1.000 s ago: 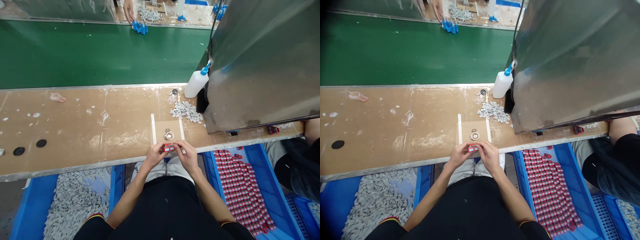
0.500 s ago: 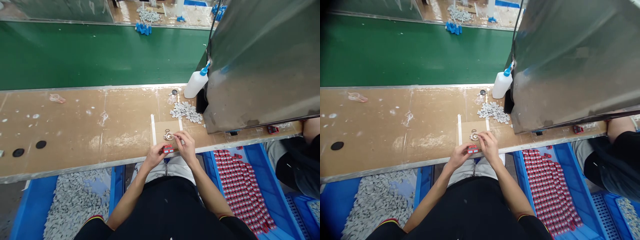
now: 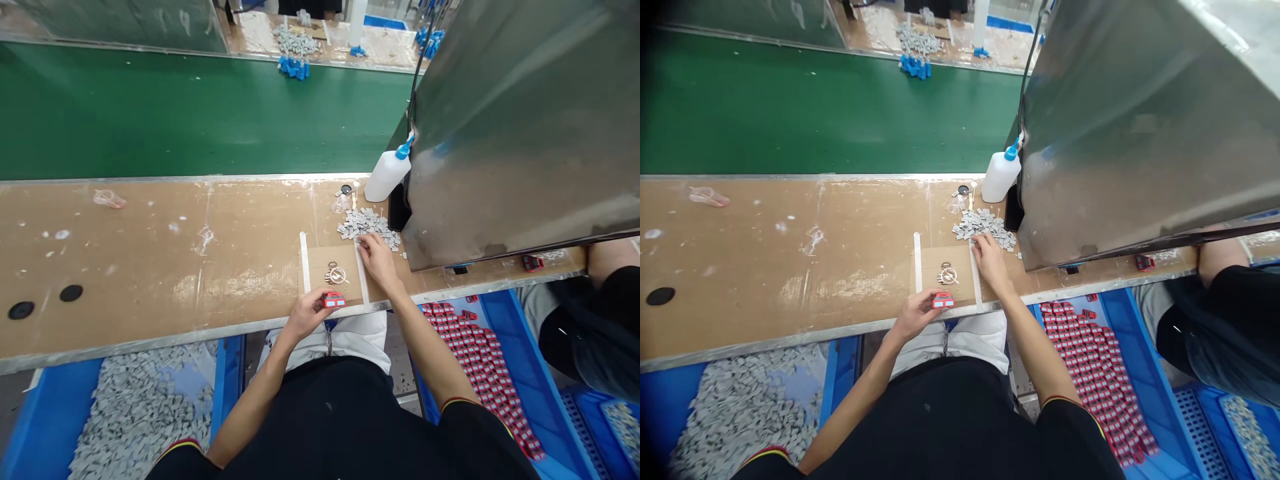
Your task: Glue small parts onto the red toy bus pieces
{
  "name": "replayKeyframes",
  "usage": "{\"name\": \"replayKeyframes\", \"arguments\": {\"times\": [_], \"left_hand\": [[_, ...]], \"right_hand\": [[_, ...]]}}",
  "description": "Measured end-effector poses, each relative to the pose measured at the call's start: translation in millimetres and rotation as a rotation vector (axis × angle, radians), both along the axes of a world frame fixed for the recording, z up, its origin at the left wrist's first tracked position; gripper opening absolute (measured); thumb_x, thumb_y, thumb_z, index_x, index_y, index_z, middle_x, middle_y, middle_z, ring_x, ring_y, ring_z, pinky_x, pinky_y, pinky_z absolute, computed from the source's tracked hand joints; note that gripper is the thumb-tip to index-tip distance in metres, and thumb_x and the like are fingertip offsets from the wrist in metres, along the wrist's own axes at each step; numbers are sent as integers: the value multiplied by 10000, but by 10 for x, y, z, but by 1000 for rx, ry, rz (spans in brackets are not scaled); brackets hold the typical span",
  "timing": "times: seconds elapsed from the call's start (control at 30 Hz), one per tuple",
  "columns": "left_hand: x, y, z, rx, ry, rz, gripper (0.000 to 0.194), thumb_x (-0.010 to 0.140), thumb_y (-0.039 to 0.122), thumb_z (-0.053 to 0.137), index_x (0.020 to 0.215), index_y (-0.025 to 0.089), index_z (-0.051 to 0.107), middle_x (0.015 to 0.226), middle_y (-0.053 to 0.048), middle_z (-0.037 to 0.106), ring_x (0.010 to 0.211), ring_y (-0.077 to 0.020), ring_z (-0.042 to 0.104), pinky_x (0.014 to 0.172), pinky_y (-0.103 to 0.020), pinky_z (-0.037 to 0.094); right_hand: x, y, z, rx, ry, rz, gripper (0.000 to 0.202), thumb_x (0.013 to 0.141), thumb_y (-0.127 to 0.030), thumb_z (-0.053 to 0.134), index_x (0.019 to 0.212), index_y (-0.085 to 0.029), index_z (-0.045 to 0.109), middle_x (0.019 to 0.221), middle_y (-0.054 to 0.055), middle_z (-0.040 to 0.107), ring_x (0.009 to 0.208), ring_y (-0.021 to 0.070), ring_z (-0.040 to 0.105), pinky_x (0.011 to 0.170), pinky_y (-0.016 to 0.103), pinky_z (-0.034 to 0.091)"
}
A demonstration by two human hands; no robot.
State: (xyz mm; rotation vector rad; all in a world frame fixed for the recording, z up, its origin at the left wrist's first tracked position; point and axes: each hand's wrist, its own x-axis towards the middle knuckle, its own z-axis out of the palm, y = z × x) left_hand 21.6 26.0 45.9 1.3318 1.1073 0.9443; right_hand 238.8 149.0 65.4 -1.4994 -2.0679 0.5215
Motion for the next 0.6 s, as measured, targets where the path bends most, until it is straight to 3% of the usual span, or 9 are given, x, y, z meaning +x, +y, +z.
{"name": "replayKeyframes", "arguments": {"times": [0.13,0.3,0.6], "left_hand": [[3,-15,4,5,-6,16,279,859,370,743,1052,168,739,1012,-100,802,869,-221,779,776,-322,656],[2,-24,1,10,-9,20,278,849,372,751,1039,170,733,979,-88,802,821,-212,776,747,-318,655],[-3,-22,-10,17,-17,6,304,858,388,751,1060,161,734,1017,-104,799,900,-230,778,813,-332,653]], "right_hand": [[-68,205,-56,-15,-80,33,188,932,-101,544,952,-201,702,982,103,682,922,259,629,859,363,504],[-71,266,-22,-33,-149,59,270,900,-27,506,932,-199,711,959,105,671,897,256,602,841,344,483],[112,-85,123,-122,-168,17,253,872,-41,520,895,-162,741,946,115,647,859,255,631,806,345,499]]}}
